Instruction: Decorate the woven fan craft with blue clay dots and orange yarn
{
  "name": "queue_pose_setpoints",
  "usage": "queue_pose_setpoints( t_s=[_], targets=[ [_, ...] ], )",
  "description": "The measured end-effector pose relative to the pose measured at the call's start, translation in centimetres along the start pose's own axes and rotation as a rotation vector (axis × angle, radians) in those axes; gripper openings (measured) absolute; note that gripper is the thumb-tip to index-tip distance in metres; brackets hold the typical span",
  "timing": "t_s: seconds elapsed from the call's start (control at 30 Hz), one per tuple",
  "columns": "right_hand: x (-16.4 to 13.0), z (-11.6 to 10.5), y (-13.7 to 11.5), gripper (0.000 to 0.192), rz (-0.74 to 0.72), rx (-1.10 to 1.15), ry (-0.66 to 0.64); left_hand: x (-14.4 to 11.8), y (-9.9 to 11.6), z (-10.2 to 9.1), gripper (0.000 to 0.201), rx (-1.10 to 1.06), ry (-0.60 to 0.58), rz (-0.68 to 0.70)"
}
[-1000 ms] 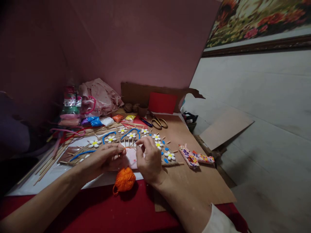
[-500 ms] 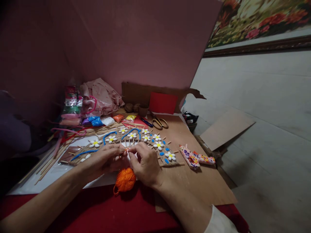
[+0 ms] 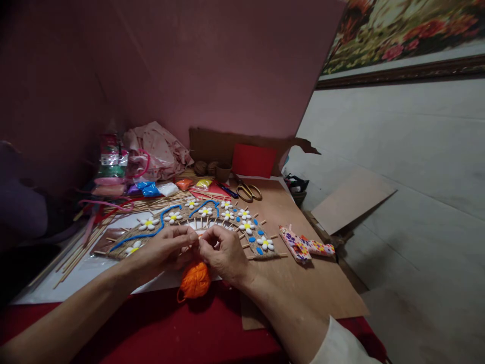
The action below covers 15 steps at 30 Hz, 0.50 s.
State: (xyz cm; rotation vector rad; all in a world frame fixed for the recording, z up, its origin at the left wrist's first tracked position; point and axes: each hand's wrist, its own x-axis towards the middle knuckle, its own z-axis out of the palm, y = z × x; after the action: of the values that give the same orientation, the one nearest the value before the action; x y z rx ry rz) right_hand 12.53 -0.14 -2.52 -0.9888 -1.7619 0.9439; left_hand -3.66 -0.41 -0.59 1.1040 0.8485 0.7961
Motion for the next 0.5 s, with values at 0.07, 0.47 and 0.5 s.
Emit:
queue_pose_setpoints(
  t_s=[0.07, 0.47, 0.5],
  targets=[
    [-0.02, -0.01, -0.11, 0.014, -0.008, -0.025, 0.022, 0.03, -0.07, -0.05, 0.029, -0.010, 0.004, 0.013],
    [-0.23, -0.05, -0.27, 0.012, -0.066, -0.148, 0.037, 0.26, -0.53, -0.07, 0.032, 0.009, 0.020, 0.086],
    [-0.24, -0.01, -0.21, 0.012, -0.069, -0.163, 0.048, 0.26, -0.59, -0.10, 0.032, 0.019, 0.022, 0.093]
  ],
)
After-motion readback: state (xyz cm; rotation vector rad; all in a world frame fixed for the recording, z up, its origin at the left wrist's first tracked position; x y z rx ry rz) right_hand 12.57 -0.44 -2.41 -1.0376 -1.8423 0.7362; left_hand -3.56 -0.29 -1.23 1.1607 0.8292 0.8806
